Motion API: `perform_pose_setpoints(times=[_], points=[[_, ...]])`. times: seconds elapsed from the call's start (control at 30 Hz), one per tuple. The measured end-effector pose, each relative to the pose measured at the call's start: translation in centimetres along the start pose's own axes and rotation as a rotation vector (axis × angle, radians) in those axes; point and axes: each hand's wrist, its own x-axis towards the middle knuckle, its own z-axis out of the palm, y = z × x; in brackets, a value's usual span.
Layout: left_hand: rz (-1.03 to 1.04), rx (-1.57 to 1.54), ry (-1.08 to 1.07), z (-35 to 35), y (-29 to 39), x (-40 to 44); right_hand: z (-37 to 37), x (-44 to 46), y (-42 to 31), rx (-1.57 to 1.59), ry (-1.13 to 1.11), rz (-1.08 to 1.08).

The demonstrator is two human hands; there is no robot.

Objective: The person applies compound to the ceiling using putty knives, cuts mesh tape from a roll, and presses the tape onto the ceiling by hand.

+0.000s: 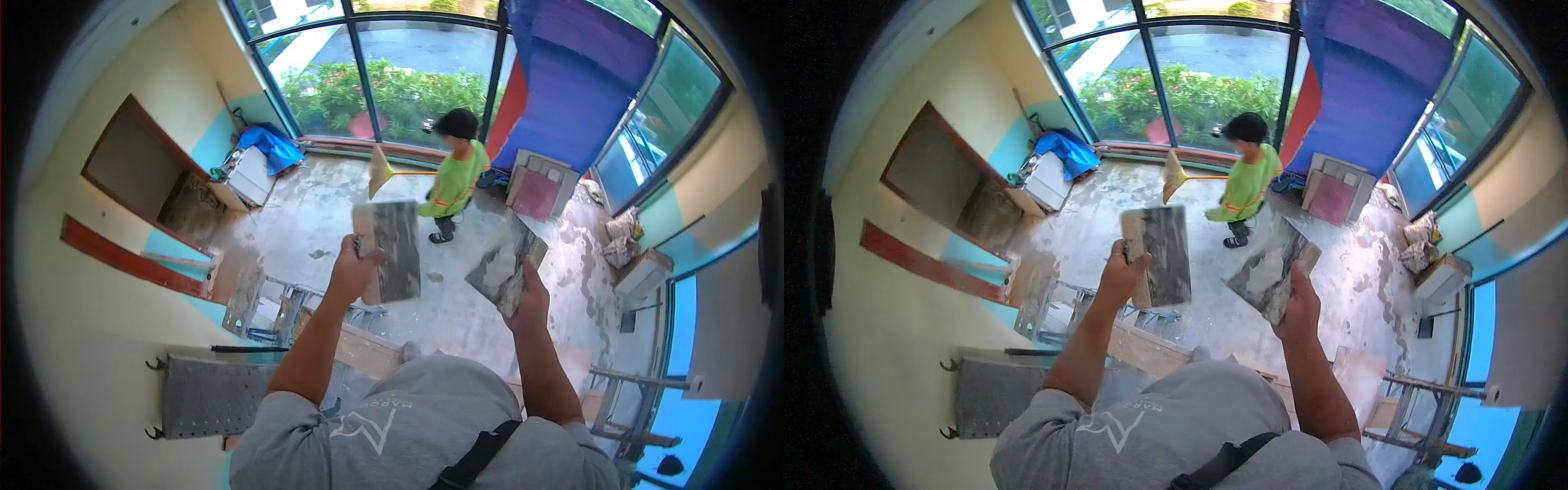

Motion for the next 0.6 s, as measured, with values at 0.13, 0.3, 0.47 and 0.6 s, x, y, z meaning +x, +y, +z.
perform_pose_setpoints(times=[0.13,0.3,0.47,0.6], points=[[0.235,-0.493,-0.021,2.2,-1.2,0.7,-0.9,1.3,1.7,0.0,0.123,-0.078],[0.576,-0.182,-0.091,5.8,0.9,-3.8,0.0,1.3,2.9,-0.01,0.151,-0.057],[1.037,0.109,-0.087,8.2,-0.1,-5.1,0.3,1.5,1.4,-0.054,0.117,-0.067],[0.883,0.333,-0.125,8.1,-2.9,-5.1,-0.5,1.0,-0.6,-0.108,0.077,-0.102]])
